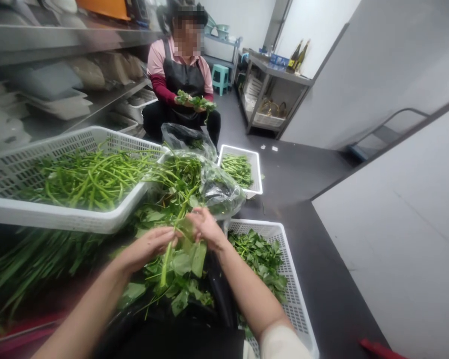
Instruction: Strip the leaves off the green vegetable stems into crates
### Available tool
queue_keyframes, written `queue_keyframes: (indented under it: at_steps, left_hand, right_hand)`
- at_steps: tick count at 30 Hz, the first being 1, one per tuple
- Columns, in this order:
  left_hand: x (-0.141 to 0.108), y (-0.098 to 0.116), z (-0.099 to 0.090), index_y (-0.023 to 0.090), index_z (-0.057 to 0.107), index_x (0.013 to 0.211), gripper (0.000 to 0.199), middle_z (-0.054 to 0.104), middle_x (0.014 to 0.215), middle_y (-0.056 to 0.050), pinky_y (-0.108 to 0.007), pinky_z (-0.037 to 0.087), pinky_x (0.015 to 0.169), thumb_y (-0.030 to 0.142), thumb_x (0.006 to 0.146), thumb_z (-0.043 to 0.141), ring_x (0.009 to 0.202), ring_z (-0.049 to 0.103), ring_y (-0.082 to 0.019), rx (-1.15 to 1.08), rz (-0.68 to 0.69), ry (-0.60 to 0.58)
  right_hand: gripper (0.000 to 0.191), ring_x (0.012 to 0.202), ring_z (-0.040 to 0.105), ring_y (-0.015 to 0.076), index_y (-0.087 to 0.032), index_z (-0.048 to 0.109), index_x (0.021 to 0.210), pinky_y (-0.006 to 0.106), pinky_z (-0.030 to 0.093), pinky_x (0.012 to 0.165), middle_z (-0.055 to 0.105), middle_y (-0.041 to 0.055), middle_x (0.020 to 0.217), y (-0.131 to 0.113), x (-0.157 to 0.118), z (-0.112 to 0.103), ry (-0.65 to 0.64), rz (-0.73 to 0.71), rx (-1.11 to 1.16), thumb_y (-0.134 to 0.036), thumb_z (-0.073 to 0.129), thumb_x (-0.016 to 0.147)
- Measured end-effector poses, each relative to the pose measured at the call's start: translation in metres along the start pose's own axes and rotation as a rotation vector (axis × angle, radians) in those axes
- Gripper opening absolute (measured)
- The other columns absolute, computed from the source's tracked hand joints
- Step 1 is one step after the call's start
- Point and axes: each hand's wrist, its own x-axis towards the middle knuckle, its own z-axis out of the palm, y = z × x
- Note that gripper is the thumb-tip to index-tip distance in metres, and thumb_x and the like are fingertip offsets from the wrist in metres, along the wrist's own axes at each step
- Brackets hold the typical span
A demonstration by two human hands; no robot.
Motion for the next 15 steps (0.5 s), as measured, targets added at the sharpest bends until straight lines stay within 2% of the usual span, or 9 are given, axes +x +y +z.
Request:
queue_keyframes:
  at_steps: [2,3,5,7,8,11,13,15]
  left_hand:
    - [-0.004,0.003,-0.001,0.016,0.057,0.064,0.035,0.045,0.057,0.004,-0.022,0.025,0.050,0.050,0.070,0.052,0.052,0.033,-0.010,0.189,0.014,0.017]
    - [-0.006,0.004,-0.001,0.016,0.057,0.063,0.034,0.044,0.056,0.004,-0.022,0.025,0.050,0.048,0.070,0.051,0.052,0.034,-0.010,0.292,0.020,0.038]
    - [-0.011,0.004,-0.003,0.016,0.055,0.060,0.032,0.043,0.054,0.004,-0.023,0.025,0.051,0.046,0.070,0.050,0.053,0.035,-0.011,0.448,0.031,0.081]
    - [-0.016,0.003,-0.007,0.017,0.050,0.057,0.032,0.039,0.053,0.005,-0.023,0.024,0.050,0.046,0.071,0.049,0.053,0.034,-0.011,0.492,0.033,0.091]
    - [-0.019,0.003,-0.010,0.018,0.047,0.056,0.033,0.037,0.053,0.005,-0.023,0.024,0.049,0.048,0.071,0.048,0.052,0.034,-0.011,0.478,0.026,0.081]
    - [-0.027,0.003,-0.019,0.019,0.044,0.056,0.037,0.035,0.052,0.006,-0.023,0.023,0.048,0.053,0.069,0.050,0.049,0.032,-0.010,0.390,-0.027,0.027]
    - [-0.031,0.004,-0.022,0.018,0.050,0.059,0.038,0.039,0.052,0.005,-0.022,0.024,0.047,0.054,0.068,0.051,0.049,0.033,-0.010,0.333,-0.052,0.018]
    - [-0.031,0.005,-0.023,0.016,0.057,0.069,0.038,0.046,0.055,0.004,-0.022,0.028,0.047,0.054,0.068,0.051,0.050,0.036,-0.011,0.277,-0.048,0.049]
  right_hand:
    - [0.060,0.037,0.040,0.0051,-0.022,0.046,0.109,0.018,0.026,0.034,0.052,-0.0081,0.063,-0.002,-0.004,0.008,-0.272,0.127,-0.103,-0.043,0.074,0.060]
    - [0.055,0.036,0.039,0.0043,-0.020,0.051,0.103,0.017,0.024,0.033,0.051,-0.0086,0.059,-0.004,-0.006,0.011,-0.368,0.151,-0.164,-0.042,0.076,0.058]
    - [0.037,0.036,0.036,0.0028,-0.015,0.057,0.078,0.017,0.021,0.034,0.048,-0.0083,0.050,-0.007,-0.004,0.016,-0.487,0.137,-0.262,-0.042,0.075,0.059]
    - [0.033,0.036,0.033,0.0022,-0.014,0.054,0.060,0.017,0.021,0.035,0.045,-0.0074,0.043,-0.012,0.004,0.013,-0.526,0.095,-0.276,-0.041,0.073,0.061]
    - [0.033,0.036,0.033,0.0022,-0.013,0.053,0.056,0.017,0.020,0.035,0.044,-0.0073,0.042,-0.015,0.010,0.008,-0.482,0.071,-0.221,-0.039,0.073,0.061]
    - [0.034,0.034,0.027,0.0021,-0.016,0.051,0.059,0.017,0.018,0.035,0.035,-0.0107,0.039,-0.025,0.030,-0.012,-0.146,0.002,0.060,-0.043,0.071,0.063]
    - [0.038,0.032,0.021,0.0024,-0.018,0.045,0.062,0.018,0.018,0.035,0.027,-0.0130,0.037,-0.028,0.039,-0.024,0.030,-0.025,0.167,-0.050,0.065,0.068]
    - [0.040,0.032,0.020,0.0030,-0.019,0.044,0.064,0.018,0.017,0.035,0.026,-0.0132,0.038,-0.025,0.038,-0.025,0.049,-0.035,0.175,-0.054,0.060,0.070]
